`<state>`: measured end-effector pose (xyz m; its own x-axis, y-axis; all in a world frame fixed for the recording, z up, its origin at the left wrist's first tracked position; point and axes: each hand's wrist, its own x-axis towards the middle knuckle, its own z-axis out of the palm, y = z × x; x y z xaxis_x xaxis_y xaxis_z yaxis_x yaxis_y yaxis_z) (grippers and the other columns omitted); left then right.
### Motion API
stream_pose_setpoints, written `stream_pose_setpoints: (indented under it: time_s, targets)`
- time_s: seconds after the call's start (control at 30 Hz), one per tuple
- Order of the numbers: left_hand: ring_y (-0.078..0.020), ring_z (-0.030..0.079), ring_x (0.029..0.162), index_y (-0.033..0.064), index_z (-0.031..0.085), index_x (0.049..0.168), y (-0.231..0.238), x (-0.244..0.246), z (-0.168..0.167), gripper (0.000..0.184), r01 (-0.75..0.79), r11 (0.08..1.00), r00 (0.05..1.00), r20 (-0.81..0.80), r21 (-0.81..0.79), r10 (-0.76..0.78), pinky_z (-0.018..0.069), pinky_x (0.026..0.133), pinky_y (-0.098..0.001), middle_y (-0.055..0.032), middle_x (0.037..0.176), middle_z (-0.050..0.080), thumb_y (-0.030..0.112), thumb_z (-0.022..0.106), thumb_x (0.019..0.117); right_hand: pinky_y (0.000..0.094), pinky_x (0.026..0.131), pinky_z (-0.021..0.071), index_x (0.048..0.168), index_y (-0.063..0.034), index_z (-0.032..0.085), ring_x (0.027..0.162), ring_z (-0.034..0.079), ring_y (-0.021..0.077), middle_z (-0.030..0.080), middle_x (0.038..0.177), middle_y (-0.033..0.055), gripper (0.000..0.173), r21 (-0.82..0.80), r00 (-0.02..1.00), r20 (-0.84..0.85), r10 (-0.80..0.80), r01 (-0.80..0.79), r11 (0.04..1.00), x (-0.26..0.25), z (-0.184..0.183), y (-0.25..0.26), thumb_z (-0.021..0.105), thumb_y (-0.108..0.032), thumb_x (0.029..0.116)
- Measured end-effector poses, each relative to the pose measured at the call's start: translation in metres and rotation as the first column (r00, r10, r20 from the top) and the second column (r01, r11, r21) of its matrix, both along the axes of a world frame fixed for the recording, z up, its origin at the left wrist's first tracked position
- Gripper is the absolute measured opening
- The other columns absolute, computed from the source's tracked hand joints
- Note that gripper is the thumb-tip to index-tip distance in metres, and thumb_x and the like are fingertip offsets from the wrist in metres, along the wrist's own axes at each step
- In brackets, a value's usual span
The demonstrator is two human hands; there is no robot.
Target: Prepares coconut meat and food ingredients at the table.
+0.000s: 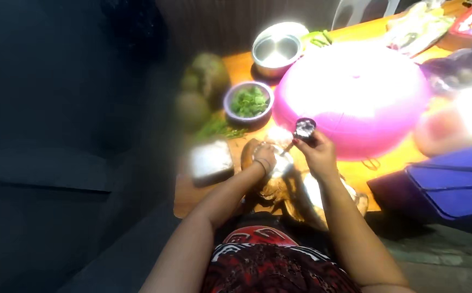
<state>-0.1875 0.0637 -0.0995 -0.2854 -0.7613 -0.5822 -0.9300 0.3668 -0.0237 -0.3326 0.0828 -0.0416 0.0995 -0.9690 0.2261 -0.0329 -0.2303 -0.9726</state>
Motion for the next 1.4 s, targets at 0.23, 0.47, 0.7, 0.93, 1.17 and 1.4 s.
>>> stream_pose_setpoints:
  time_s: [0.23,0.47,0.7,0.93,1.17,1.4]
  targets:
    - [-0.0356,0.047,0.137,0.0006,0.072,0.113,0.019,0.015,0.044,0.022,0.094,0.99,0.981,-0.16,-0.109,-0.111,0.0331,0.115,-0.0537,-0.0159,0.14,0.058,0.009,0.067,0.0932,0.0223,0.082,0.059,0.113,0.0021,0.068,0.087,0.069,0.0027,0.073,0.102,0.0047,0.026,0.178,0.996,-0.041,-0.077,0.083,0.981,-0.018,-0.045,0.031,0.074,0.005,0.0878]
    - [-0.0444,0.048,0.135,-0.0007,0.067,0.127,-0.003,0.086,0.081,0.039,-0.367,0.875,0.878,-0.429,-0.314,0.214,0.032,0.113,-0.0625,-0.025,0.139,0.058,0.006,0.072,0.0887,0.0249,0.068,0.059,0.102,0.0004,0.067,0.071,0.066,0.0058,0.069,0.084,0.0017,0.005,0.448,0.999,-0.022,-0.041,0.046,0.893,-0.047,-0.047,0.05,0.063,-0.002,0.099]
    - [-0.0389,0.05,0.138,0.0025,0.04,0.155,0.0,0.108,0.022,0.051,-0.684,0.708,0.404,-0.717,0.176,0.568,0.0392,0.115,-0.0551,-0.0258,0.151,0.048,0.027,0.045,0.1102,0.0562,0.076,0.0555,0.12,0.0009,0.065,0.082,0.067,0.0337,0.07,0.098,0.0212,0.028,0.547,0.845,-0.436,0.31,-0.025,0.837,-0.041,-0.046,0.046,0.072,-0.014,0.0976]
    - [-0.0288,0.063,0.122,0.0076,0.057,0.141,0.019,0.079,-0.016,0.041,-0.729,0.625,0.166,-0.813,0.281,0.559,0.047,0.106,-0.0515,-0.0173,0.131,0.066,0.032,0.05,0.1092,0.0662,0.093,0.0502,0.127,-0.0057,0.063,0.113,0.065,0.0433,0.069,0.116,0.0227,0.034,0.634,0.285,-0.725,0.627,-0.079,0.769,0.0,-0.048,0.013,0.059,-0.031,0.1046]
    - [-0.0249,0.067,0.11,0.0068,0.056,0.143,0.021,0.08,-0.026,0.044,-0.745,0.607,0.102,-0.853,0.276,0.513,0.0525,0.099,-0.0466,-0.017,0.125,0.068,0.028,0.06,0.1047,0.0416,0.069,0.0594,0.142,-0.0057,0.046,0.073,0.068,0.022,0.068,0.094,0.0132,0.044,0.731,0.759,-0.283,0.586,-0.224,0.644,0.002,-0.053,0.027,0.062,-0.011,0.1014]
    - [-0.0167,0.069,0.098,0.0063,0.058,0.139,0.022,0.081,-0.034,0.041,-0.741,0.612,0.044,-0.889,0.277,0.455,0.0554,0.091,-0.0387,-0.0122,0.116,0.071,0.026,0.062,0.1034,0.0311,0.053,0.0533,0.153,-0.0148,0.041,0.056,0.059,0.0147,0.063,0.081,0.0087,0.042,0.805,0.857,-0.015,0.514,-0.294,0.515,0.027,-0.058,0.028,0.046,-0.026,0.112]
